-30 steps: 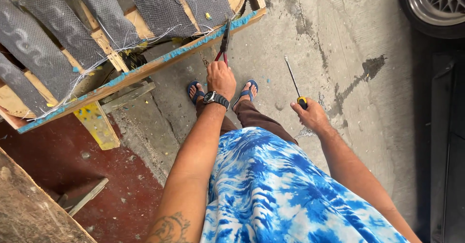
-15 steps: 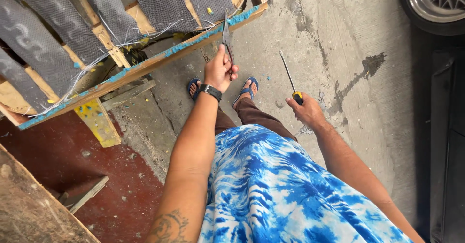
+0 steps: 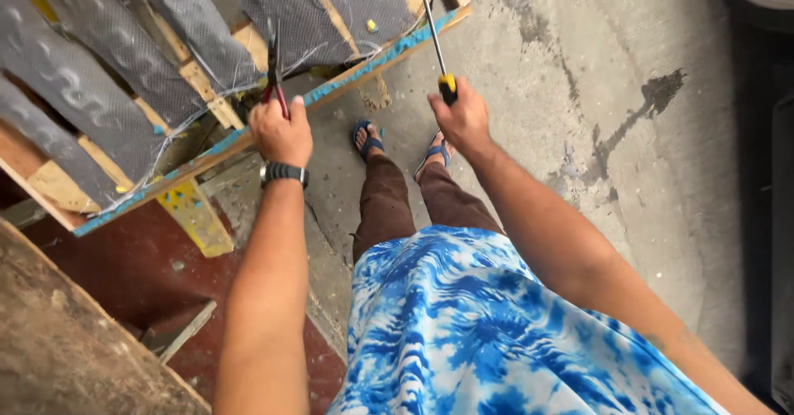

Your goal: Disassembling a car seat by removing staples and wires from the frame using a screwdriver and pliers

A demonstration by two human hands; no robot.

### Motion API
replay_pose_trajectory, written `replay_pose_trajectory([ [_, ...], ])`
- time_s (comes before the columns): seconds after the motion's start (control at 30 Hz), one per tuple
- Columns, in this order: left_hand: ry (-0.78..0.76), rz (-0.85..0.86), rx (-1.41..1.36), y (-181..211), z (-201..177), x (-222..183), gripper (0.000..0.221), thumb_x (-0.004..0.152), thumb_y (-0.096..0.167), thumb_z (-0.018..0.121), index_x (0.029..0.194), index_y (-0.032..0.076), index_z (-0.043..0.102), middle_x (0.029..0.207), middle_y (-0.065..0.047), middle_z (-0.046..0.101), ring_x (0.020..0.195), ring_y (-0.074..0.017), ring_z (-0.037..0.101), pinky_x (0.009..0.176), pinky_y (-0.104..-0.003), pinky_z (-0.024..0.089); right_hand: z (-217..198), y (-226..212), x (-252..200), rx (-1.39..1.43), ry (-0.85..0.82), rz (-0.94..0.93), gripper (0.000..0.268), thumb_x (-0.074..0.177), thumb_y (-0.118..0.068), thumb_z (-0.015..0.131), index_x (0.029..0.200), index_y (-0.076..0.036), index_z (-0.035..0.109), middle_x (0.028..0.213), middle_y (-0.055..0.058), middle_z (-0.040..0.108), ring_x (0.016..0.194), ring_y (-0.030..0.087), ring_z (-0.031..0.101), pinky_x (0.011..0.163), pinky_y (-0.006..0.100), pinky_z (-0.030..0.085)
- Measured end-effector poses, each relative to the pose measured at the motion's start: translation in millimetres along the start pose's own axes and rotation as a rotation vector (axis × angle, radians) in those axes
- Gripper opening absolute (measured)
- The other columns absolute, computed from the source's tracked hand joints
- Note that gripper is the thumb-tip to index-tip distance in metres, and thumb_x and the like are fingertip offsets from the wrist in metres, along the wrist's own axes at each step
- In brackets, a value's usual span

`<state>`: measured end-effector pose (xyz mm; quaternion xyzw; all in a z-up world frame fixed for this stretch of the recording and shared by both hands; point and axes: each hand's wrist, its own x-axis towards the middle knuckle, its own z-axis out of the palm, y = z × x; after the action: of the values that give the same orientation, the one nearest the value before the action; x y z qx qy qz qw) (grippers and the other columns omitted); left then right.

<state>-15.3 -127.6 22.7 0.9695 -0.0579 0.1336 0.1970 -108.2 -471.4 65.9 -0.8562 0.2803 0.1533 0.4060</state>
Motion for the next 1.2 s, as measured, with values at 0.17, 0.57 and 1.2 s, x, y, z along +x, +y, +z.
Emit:
replay_pose_trajectory([
  [0.17,-0.177,0.015,0.081,-37,12,-4,0.037,0.091,0.038,0.079,0.077,0.007,0.064,0.089,-0.016,0.070,0.107,-0.0389,0.061,0.099,-0.051,0.045,22,-30,41,0.072,0.094,0.037,0.043,0.093,-0.053,0.066,0.103,-0.012,0.059,0.095,0.018,0.067,0.094,0.039,0.065,0.078,0.052,0.048],
  [0.57,-0.354,0.015,0.046,-30,-3,5,0.043,0.096,0.040,0.069,0.078,0.001,0.068,0.083,-0.020,0.070,0.088,-0.0390,0.061,0.101,-0.049,0.043,64,-55,84,-0.001,0.225,0.100,0.039,0.089,-0.048,0.075,0.094,-0.012,0.062,0.082,0.008,0.068,0.075,0.030,0.062,0.066,0.047,0.047],
  [1.2,-0.344,0.057,0.030,-39,1,8,0.041,0.091,0.038,0.074,0.076,0.001,0.069,0.079,-0.021,0.068,0.084,-0.0402,0.062,0.099,-0.048,0.044,60,-112,72,0.889,0.451,0.540,0.009,0.074,-0.009,0.063,0.074,-0.010,0.054,0.052,0.007,0.056,0.040,0.014,0.053,0.036,0.031,0.046],
])
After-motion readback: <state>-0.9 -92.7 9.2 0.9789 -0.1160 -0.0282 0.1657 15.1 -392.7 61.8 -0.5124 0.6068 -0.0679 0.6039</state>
